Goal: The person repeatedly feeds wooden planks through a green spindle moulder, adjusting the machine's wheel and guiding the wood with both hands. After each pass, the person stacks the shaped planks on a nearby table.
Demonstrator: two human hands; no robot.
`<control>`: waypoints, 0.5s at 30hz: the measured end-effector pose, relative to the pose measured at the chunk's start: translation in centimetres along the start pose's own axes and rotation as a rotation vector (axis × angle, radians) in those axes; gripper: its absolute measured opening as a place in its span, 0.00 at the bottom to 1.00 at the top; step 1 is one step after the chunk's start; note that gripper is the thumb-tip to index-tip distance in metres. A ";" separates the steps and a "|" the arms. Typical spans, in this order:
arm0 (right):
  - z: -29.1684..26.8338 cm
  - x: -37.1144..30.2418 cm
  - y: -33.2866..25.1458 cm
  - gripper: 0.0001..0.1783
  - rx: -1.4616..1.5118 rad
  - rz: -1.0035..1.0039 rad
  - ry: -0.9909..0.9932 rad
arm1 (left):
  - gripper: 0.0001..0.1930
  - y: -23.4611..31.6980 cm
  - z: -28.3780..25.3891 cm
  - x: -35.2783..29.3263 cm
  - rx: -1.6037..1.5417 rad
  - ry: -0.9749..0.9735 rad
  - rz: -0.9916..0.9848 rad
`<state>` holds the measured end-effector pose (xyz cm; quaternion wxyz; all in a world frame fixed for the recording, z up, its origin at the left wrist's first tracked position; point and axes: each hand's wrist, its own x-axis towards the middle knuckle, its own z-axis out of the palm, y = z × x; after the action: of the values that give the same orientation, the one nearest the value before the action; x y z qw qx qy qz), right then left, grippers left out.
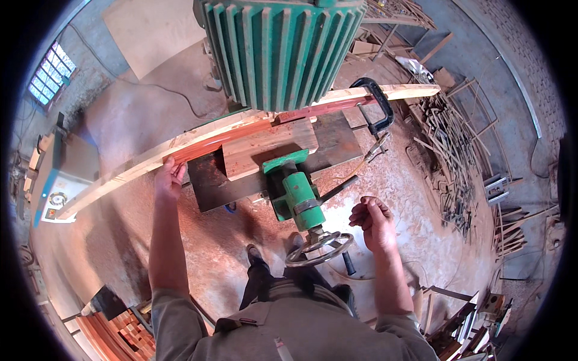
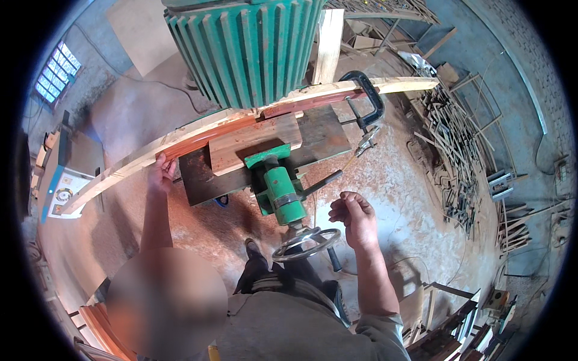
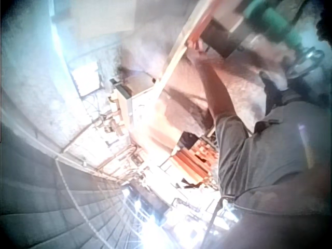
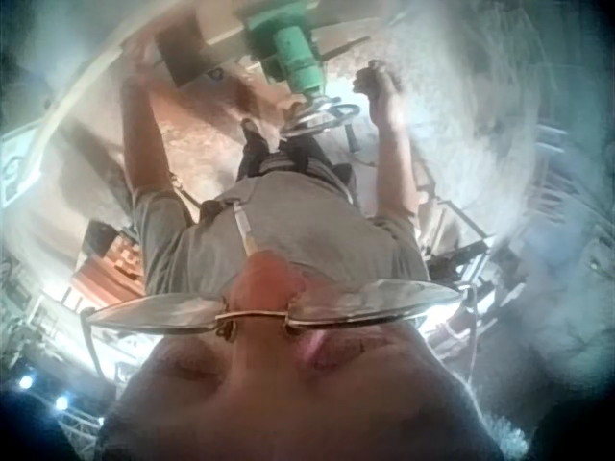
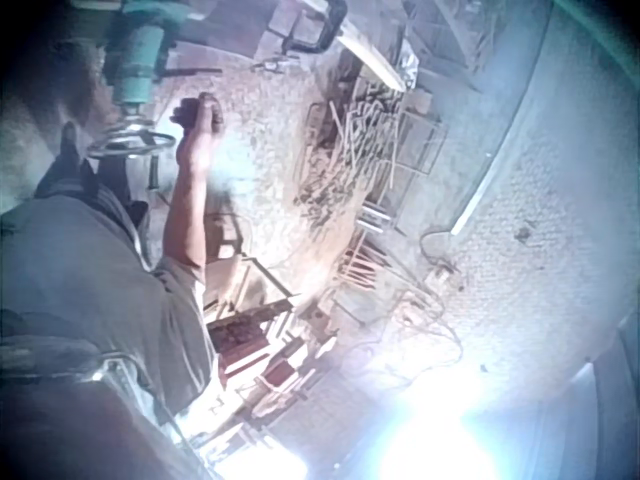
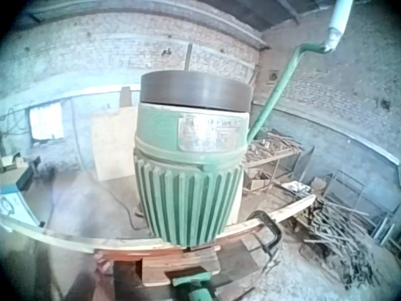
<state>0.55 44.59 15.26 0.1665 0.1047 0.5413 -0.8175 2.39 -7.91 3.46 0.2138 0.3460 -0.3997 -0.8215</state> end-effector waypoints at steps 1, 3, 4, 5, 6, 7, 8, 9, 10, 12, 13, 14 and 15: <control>-0.2 0.1 0.0 0.09 -0.002 0.001 0.006 | 0.14 -0.4 0.5 -0.3 -0.014 -0.005 0.001; -0.7 0.2 0.3 0.09 -0.005 0.003 0.018 | 0.14 -0.9 1.3 -0.8 -0.039 -0.016 0.002; -0.9 0.3 0.4 0.09 -0.003 0.000 0.022 | 0.14 -1.1 1.7 -1.0 -0.032 -0.012 0.010; -1.1 0.4 0.5 0.09 0.000 -0.003 0.025 | 0.14 -1.2 2.2 -1.1 -0.024 -0.008 0.018; -1.3 0.6 0.6 0.09 0.003 -0.006 0.026 | 0.14 -1.3 2.5 -1.2 -0.017 -0.004 0.027; -1.5 0.8 0.7 0.10 0.005 -0.008 0.036 | 0.14 -1.5 2.7 -1.3 -0.024 -0.003 0.025; -1.6 1.0 0.8 0.10 0.007 -0.011 0.046 | 0.14 -1.8 2.8 -1.3 -0.032 -0.002 0.022; -1.8 1.2 1.0 0.11 0.011 -0.014 0.057 | 0.14 -2.0 2.8 -1.2 -0.038 -0.003 0.020; -2.0 1.6 1.4 0.12 -0.013 -0.046 0.099 | 0.14 -2.1 2.7 -1.0 -0.028 0.005 0.018; -2.4 3.0 2.4 0.15 -0.061 -0.110 0.184 | 0.14 -2.2 2.6 -0.7 -0.008 0.022 0.013; -2.5 3.7 2.8 0.17 -0.003 -0.067 0.204 | 0.14 -2.1 3.1 -1.0 -0.009 0.021 0.013; -2.4 4.5 3.0 0.18 0.054 -0.024 0.224 | 0.14 -2.2 3.6 -1.3 -0.011 0.021 0.014; -2.4 5.6 3.4 0.20 0.111 0.021 0.242 | 0.14 -2.2 4.0 -1.5 -0.014 0.022 0.015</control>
<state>-3.27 44.65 9.46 0.1023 0.2172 0.5104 -0.8257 0.34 -3.65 4.07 0.2269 0.3505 -0.3941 -0.8187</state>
